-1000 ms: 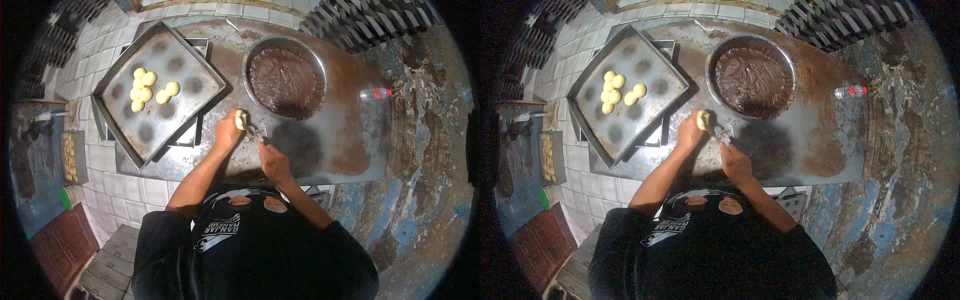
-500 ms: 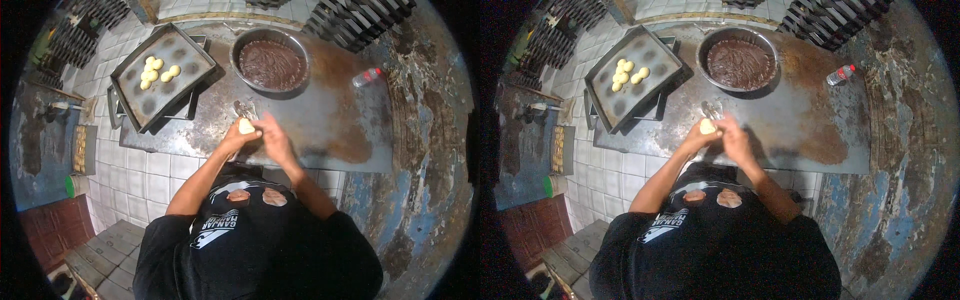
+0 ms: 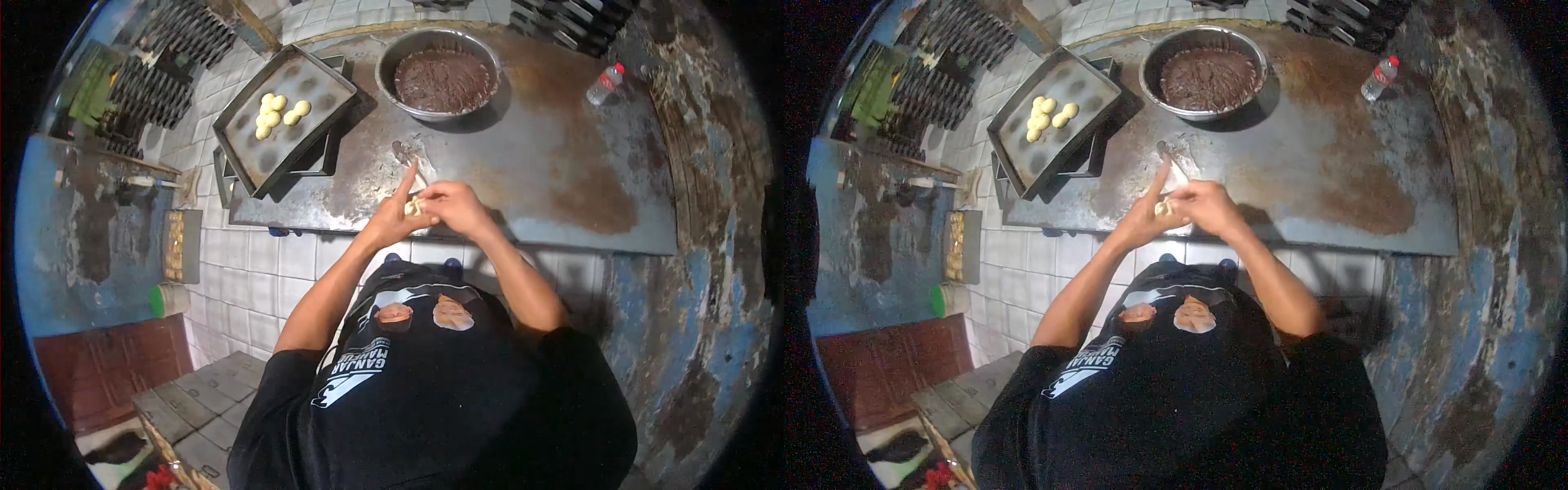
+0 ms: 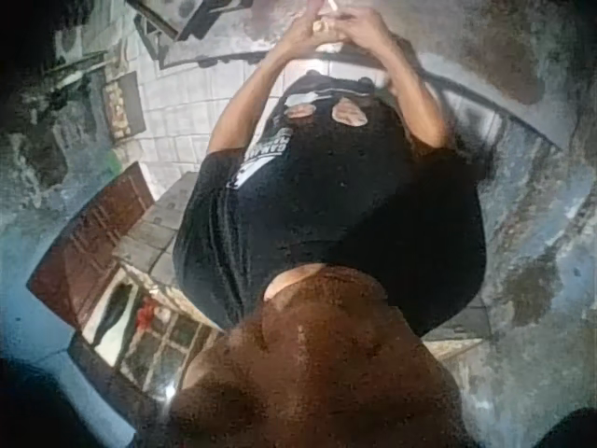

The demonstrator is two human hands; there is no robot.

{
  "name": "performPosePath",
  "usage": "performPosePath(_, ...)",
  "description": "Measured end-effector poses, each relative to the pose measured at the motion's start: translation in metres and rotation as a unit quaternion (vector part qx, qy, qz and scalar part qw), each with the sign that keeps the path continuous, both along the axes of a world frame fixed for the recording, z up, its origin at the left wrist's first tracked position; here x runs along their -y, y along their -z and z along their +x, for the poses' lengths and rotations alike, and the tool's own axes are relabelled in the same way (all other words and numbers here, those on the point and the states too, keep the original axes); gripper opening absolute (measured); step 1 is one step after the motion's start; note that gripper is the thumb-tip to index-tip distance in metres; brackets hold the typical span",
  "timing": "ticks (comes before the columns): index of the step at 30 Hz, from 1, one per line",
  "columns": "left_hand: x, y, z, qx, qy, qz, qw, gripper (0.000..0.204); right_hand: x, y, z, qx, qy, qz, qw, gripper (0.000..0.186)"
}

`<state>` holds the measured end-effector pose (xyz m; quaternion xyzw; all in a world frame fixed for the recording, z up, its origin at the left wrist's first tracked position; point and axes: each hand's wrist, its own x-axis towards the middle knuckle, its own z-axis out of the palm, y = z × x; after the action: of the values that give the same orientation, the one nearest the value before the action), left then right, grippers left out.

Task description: The person prepares filled dough balls by filling pieces of dough with chocolate paste from a bowl, sealing and shaping the dough by hand, and arranging the dough balls onto baking trays.

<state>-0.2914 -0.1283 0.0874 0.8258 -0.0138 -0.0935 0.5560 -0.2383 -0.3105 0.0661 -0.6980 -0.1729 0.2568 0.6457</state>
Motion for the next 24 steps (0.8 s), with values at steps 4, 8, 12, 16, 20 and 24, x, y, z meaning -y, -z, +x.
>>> performPosePath(4,-0.013,0.026,-0.014,0.004,0.103,0.107,0.989,0.034,-0.013,-0.019,-0.029,0.282,-0.078,-0.113,0.949,0.024)
performPosePath(8,-0.031,0.069,-0.046,-0.152,-0.021,0.151,0.977,0.036,0.02,0.022,-0.024,-0.197,-0.025,0.188,0.962,0.03)
performPosePath(12,-0.026,0.07,-0.068,-0.249,-0.072,-0.081,0.962,0.047,0.076,0.121,0.02,-0.164,0.187,-0.128,0.96,0.031)
performPosePath(16,-0.015,0.045,-0.06,-0.27,-0.104,-0.108,0.951,0.053,0.08,0.121,0.029,0.099,0.086,-0.502,0.855,0.044)
performPosePath(20,-0.019,0.026,-0.049,-0.119,-0.074,-0.201,0.969,0.074,0.081,0.112,0.033,0.233,0.174,-0.37,0.882,0.064)
performPosePath(24,-0.012,0.01,-0.036,-0.017,-0.083,-0.201,0.976,0.097,0.019,0.016,0.031,-0.105,0.002,0.009,0.994,0.054)
